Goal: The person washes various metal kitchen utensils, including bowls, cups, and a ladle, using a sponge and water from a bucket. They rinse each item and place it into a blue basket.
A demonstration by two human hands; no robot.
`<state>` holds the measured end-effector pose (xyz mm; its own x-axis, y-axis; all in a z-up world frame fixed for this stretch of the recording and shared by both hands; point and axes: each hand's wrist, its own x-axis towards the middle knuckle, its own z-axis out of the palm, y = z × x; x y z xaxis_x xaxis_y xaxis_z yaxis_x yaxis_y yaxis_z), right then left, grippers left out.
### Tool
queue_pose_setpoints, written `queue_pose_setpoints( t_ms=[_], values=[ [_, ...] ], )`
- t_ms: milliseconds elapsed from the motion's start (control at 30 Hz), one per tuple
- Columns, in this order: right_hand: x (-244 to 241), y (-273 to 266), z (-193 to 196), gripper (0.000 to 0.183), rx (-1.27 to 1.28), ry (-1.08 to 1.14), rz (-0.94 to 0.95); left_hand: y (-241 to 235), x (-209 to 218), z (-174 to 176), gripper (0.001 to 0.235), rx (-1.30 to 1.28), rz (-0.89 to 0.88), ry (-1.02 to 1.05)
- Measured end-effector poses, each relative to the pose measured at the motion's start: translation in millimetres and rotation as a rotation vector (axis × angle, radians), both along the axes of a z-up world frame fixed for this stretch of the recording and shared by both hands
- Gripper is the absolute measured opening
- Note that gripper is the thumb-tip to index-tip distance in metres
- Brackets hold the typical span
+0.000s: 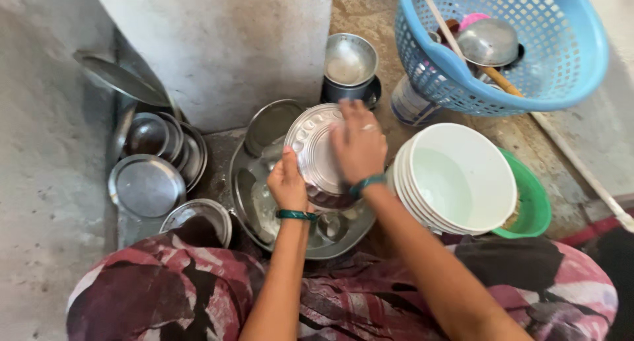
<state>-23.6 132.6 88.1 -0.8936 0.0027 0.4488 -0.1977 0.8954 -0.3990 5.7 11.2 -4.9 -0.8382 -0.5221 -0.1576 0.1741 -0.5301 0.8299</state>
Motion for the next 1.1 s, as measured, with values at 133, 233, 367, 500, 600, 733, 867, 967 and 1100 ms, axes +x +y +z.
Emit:
queue_pose_setpoints(
  t_ms=[133,233,367,500,600,733,867,967,1100],
  values=[
    [-37.1,71.7,11.8,0.041,-0.381,-0.335,-0.087,11.8,-3.3,0.5,0.038,0.102,-0.175,-0.040],
    [-44.1,133.1,32.5,0.043,-0.299,-0.027,-0.077,23.6,-17.2,-17.1,0.027,0.026,-0.430,-0.032],
    [-27.0,234.9,66.7,0.049,0.102,0.097,-0.420,47.9,-22.0,-78.6,0.033,-0.003,-0.537,-0.080],
    [-16.5,306.5,26.6,0.042,0.133,-0.001,-0.471,71.2,-31.8,-130.1,0.024,-0.022,-0.508,-0.275],
    [-35.5,316.2,-54.9,0.032,0.170,-0.228,-0.361,75.4,-38.7,-148.4,0.022,0.018,-0.518,-0.295],
    [-47.3,296.6,-149.3,0.024,-0.226,-0.952,-0.313,86.9,-39.6,-157.7,0.021,-0.004,-0.530,-0.286],
    [-43.3,275.2,-201.6,0.032,0.022,-1.243,-0.223,84.0,-39.0,-167.2,0.021,-0.058,-0.578,-0.305],
    [-50.7,277.1,-233.2,0.038,0.159,-1.305,-0.106,72.6,-46.4,-178.0,0.020,-0.068,-0.568,-0.362],
    [-54.9,292.2,-279.0,0.043,0.209,-1.299,-0.089,63.9,-45.3,-194.9,0.019,-0.113,-0.529,-0.394]
  ],
)
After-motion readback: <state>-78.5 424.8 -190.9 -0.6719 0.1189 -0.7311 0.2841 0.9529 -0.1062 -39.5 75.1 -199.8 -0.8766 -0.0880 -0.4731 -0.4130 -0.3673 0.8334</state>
